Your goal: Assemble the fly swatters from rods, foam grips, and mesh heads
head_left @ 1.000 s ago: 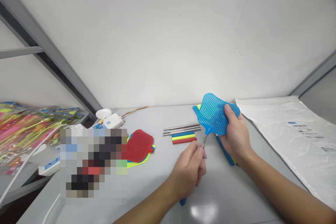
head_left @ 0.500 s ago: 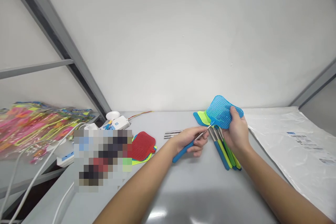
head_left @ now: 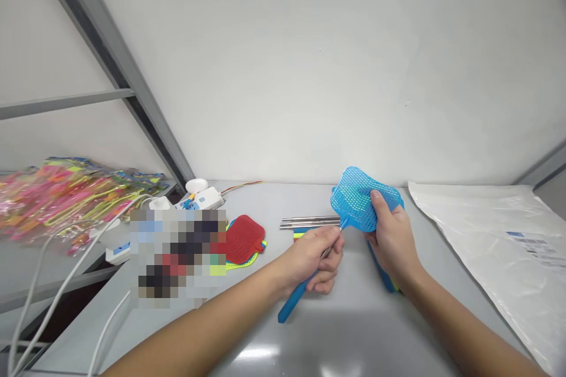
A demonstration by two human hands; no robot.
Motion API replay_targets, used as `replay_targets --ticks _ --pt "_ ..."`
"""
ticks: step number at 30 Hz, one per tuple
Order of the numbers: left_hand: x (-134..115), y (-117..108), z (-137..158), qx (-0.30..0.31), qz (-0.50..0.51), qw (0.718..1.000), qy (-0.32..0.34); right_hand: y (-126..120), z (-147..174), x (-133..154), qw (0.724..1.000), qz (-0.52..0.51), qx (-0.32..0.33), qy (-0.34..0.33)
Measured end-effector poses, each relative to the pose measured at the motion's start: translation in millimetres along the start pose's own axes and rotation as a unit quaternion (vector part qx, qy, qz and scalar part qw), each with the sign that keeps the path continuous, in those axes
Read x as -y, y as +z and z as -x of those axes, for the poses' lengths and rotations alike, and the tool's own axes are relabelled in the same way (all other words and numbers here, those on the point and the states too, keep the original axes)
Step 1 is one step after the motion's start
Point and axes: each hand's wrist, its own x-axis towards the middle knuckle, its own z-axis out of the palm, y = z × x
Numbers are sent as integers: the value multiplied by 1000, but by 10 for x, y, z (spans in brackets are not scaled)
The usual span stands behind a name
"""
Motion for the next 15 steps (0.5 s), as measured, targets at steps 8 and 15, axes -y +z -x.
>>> replay_targets --ticks 8,15 --pt "100 10 159 -63 -28 997 28 110 175 -68 998 54 13 15" --pt "263 10 119 -65 42 996 52 200 195 -91 994 -37 48 93"
